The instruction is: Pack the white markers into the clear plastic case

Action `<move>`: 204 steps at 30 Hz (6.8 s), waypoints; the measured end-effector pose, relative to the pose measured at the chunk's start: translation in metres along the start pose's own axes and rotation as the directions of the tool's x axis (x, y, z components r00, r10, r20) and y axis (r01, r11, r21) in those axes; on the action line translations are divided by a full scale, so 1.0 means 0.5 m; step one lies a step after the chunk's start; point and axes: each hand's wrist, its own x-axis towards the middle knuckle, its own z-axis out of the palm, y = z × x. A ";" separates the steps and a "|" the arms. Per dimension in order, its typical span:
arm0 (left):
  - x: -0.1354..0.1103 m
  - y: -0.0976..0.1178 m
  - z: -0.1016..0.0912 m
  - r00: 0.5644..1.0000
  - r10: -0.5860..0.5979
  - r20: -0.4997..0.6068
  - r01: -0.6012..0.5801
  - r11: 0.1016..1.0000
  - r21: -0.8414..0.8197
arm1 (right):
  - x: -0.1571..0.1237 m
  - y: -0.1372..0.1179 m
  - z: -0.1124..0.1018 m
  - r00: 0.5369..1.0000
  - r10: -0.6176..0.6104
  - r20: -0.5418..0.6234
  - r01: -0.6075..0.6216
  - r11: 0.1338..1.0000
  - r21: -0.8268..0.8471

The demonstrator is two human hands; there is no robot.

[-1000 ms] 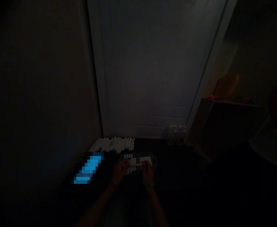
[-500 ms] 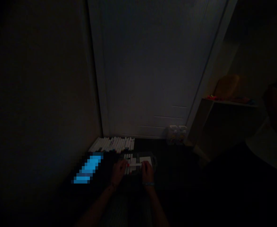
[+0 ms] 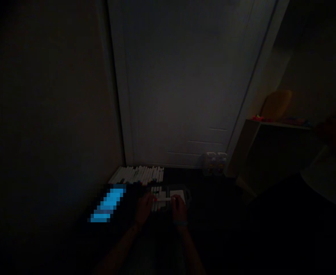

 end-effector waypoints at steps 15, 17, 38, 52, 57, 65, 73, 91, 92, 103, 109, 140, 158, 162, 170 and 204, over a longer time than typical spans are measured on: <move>-0.002 0.017 -0.013 1.000 0.000 0.005 0.001 0.999 -0.055 | -0.002 0.007 0.006 1.000 0.029 -0.008 -0.030 0.992 -0.123; -0.002 0.014 -0.012 1.000 0.001 0.008 -0.001 0.998 -0.061 | -0.003 0.012 0.009 1.000 0.019 -0.016 -0.021 0.990 -0.139; -0.001 0.017 -0.003 1.000 0.015 -0.016 -0.015 1.000 0.002 | 0.000 0.013 0.007 0.999 0.002 -0.034 -0.005 0.996 -0.093; -0.002 0.016 -0.005 1.000 0.021 0.022 -0.022 0.999 0.042 | -0.002 -0.003 0.001 1.000 0.002 0.003 -0.002 0.999 -0.054; -0.002 0.006 -0.001 0.999 -0.036 0.019 0.036 0.999 -0.039 | -0.002 -0.006 0.002 1.000 -0.021 -0.002 0.021 1.000 -0.023; -0.002 0.017 -0.008 0.998 -0.050 0.024 0.051 0.998 -0.041 | -0.002 0.001 0.002 1.000 0.007 0.002 -0.007 0.997 -0.076; -0.002 0.039 -0.024 0.996 -0.084 0.017 0.085 0.995 -0.050 | 0.000 -0.027 0.002 0.997 0.011 -0.071 -0.019 0.993 -0.112; -0.003 0.010 -0.005 0.996 -0.091 0.013 0.092 0.992 -0.083 | 0.000 0.003 0.002 0.999 -0.013 0.035 0.015 0.997 -0.077; -0.003 0.011 -0.007 0.996 -0.092 0.013 0.092 0.992 -0.086 | 0.000 0.002 0.002 0.999 -0.006 0.033 0.008 0.998 -0.067; -0.001 0.023 -0.005 0.996 -0.086 -0.001 0.085 0.985 -0.150 | -0.003 -0.004 -0.004 0.998 0.050 0.043 -0.048 0.997 -0.057; 0.003 -0.009 0.008 0.998 -0.064 -0.016 0.062 0.996 -0.069 | -0.002 -0.010 -0.003 0.995 0.006 0.096 -0.005 1.000 -0.010; -0.006 -0.010 0.021 0.958 0.159 0.238 -0.232 0.919 0.318 | 0.001 0.012 -0.008 0.988 0.032 -0.154 -0.045 0.996 -0.083; -0.007 0.040 -0.009 0.994 0.108 0.004 -0.105 0.960 0.259 | 0.000 -0.022 -0.007 0.998 -0.028 -0.051 0.029 0.999 0.024; -0.010 0.042 -0.008 0.974 0.195 0.117 -0.220 0.937 0.272 | -0.001 -0.032 -0.007 0.999 -0.031 -0.006 0.031 0.999 0.044; -0.006 0.032 -0.007 0.978 0.185 0.100 -0.206 0.940 0.273 | -0.001 -0.024 -0.006 0.996 -0.024 -0.089 0.022 1.000 -0.013; -0.008 0.019 0.002 0.979 0.172 0.107 -0.195 0.945 0.263 | -0.001 -0.008 -0.002 0.995 -0.006 -0.098 0.001 0.999 -0.051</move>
